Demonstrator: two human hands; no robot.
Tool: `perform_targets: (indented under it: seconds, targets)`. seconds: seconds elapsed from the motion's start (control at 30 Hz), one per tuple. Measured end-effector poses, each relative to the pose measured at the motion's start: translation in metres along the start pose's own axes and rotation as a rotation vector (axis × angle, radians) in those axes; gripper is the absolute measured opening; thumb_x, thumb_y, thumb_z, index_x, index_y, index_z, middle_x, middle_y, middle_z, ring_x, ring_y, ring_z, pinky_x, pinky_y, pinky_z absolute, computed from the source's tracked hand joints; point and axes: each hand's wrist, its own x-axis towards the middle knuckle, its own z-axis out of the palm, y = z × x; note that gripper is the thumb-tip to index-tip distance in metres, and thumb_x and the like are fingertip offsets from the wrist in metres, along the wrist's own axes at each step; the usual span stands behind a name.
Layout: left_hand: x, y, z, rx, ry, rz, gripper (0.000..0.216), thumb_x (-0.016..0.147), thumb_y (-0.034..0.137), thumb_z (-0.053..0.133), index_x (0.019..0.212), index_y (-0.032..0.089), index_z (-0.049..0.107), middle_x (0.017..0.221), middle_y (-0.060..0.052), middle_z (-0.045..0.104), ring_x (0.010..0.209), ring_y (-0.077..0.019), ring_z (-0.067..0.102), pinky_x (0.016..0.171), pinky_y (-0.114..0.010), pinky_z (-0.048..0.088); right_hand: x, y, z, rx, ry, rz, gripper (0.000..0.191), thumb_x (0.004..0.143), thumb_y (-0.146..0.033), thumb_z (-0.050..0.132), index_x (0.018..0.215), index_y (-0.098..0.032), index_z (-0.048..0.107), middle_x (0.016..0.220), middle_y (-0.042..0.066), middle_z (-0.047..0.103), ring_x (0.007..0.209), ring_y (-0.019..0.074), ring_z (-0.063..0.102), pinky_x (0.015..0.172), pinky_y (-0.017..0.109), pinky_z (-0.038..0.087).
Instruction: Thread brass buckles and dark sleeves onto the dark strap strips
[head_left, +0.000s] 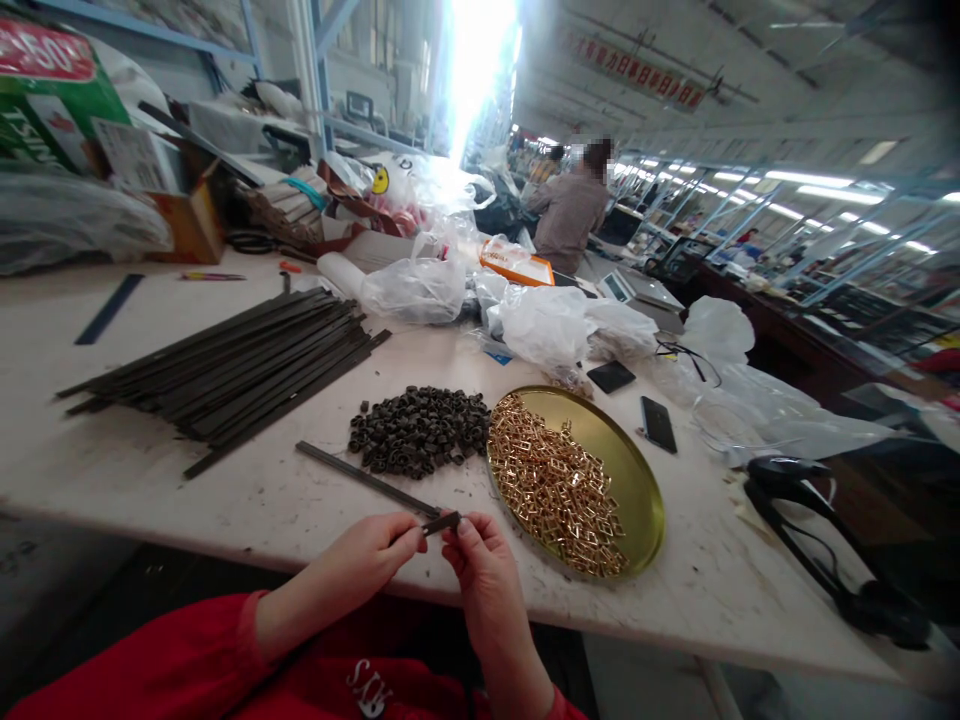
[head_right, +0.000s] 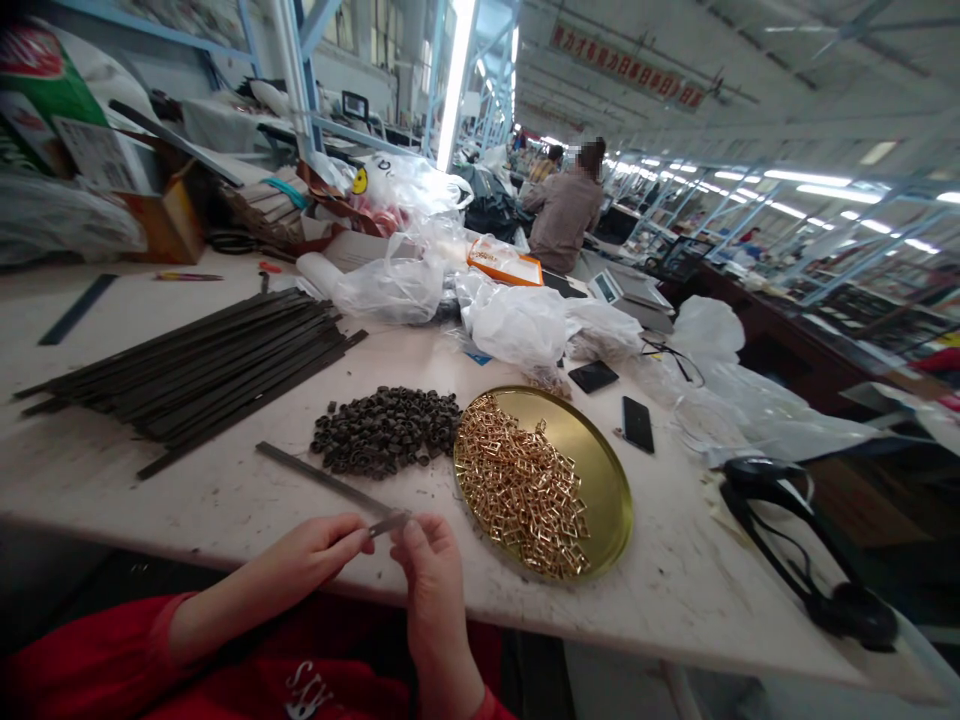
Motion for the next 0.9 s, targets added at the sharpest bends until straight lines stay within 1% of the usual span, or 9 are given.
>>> perform_targets:
  seconds: [0.07,0.23,0.37,0.5,0.57,0.67,0.8,0.87,0.9]
  targets:
    - [0.0,-0.002,0.001,0.039,0.008,-0.007,0.033,0.083,0.034,0.034,0.076,0.017,0.061,0.072,-0.001,0.063,0.07,-0.018,0.056,0.064,-0.025,0.038,0.0,0.001,0.0,-0.028,0.004,-0.024,0.022,0.067,-0.033,0.073,0.075,-0.017,0.061,0.078,-0.002,0.064,0.068,0.0073,0.056,0.061,0.016,0.046]
    - [-0.005,-0.002,0.01,0.107,0.024,-0.026,0.032,0.083,0.033,0.033,0.075,0.018,0.06,0.068,-0.001,0.062,0.066,-0.0175,0.056,0.061,-0.025,0.037,-0.003,-0.001,0.002,0.116,0.046,0.035,0.026,0.06,-0.033,0.078,0.072,-0.018,0.059,0.073,-0.004,0.061,0.066,0.0078,0.055,0.06,0.017,0.046]
    - [-0.007,0.001,0.01,0.124,0.05,-0.038,0.031,0.083,0.032,0.032,0.074,0.018,0.059,0.067,-0.001,0.06,0.065,-0.0172,0.055,0.061,-0.025,0.037,-0.005,-0.002,0.003,0.128,0.043,0.018,0.026,0.061,-0.031,0.077,0.075,-0.019,0.059,0.074,-0.004,0.061,0.066,0.0078,0.056,0.063,0.019,0.046]
    - [-0.006,0.004,0.006,0.132,0.014,-0.023,0.03,0.083,0.031,0.033,0.071,0.018,0.057,0.067,-0.001,0.061,0.065,-0.0172,0.055,0.06,-0.025,0.037,-0.004,0.0,-0.003,-0.016,0.0,-0.024,0.03,0.066,-0.033,0.073,0.091,-0.019,0.062,0.083,-0.001,0.063,0.067,0.0093,0.056,0.066,0.022,0.046]
    - [-0.007,0.006,0.005,0.133,-0.021,0.003,0.03,0.085,0.032,0.034,0.07,0.019,0.057,0.069,-0.001,0.061,0.066,-0.0175,0.055,0.061,-0.025,0.037,-0.004,-0.001,-0.005,-0.155,-0.066,-0.058,0.028,0.069,-0.034,0.07,0.09,-0.018,0.063,0.08,-0.001,0.063,0.068,0.0109,0.055,0.069,0.025,0.045]
    - [-0.006,0.007,0.006,0.032,-0.057,0.028,0.031,0.088,0.038,0.033,0.085,0.019,0.057,0.082,-0.003,0.064,0.076,-0.0192,0.058,0.07,-0.026,0.041,-0.006,-0.001,-0.004,-0.313,-0.142,-0.111,0.02,0.07,-0.031,0.069,0.084,-0.019,0.064,0.076,-0.002,0.063,0.072,0.0131,0.055,0.07,0.025,0.043]
    - [0.001,0.006,0.012,-0.128,-0.009,0.022,0.036,0.089,0.042,0.03,0.112,0.02,0.046,0.111,-0.007,0.06,0.102,-0.0211,0.054,0.089,-0.029,0.038,-0.009,0.004,0.007,-0.284,-0.144,-0.119,0.018,0.071,-0.031,0.068,0.084,-0.019,0.064,0.081,-0.001,0.064,0.078,0.0147,0.055,0.073,0.025,0.042]
    - [0.006,0.006,0.014,-0.147,-0.008,0.034,0.037,0.088,0.042,0.029,0.111,0.019,0.047,0.112,-0.008,0.059,0.104,-0.0215,0.053,0.091,-0.029,0.038,-0.007,0.003,0.008,-0.3,-0.205,-0.11,0.021,0.074,-0.033,0.065,0.089,-0.019,0.063,0.084,0.0,0.065,0.079,0.0158,0.056,0.073,0.026,0.042]
    - [0.008,0.006,0.013,-0.141,-0.019,0.035,0.037,0.087,0.043,0.029,0.105,0.018,0.05,0.107,-0.008,0.061,0.1,-0.0218,0.055,0.088,-0.029,0.039,-0.005,0.0,0.005,-0.352,-0.244,-0.12,0.023,0.076,-0.035,0.063,0.091,-0.018,0.063,0.083,0.001,0.064,0.078,0.0162,0.056,0.071,0.027,0.043]
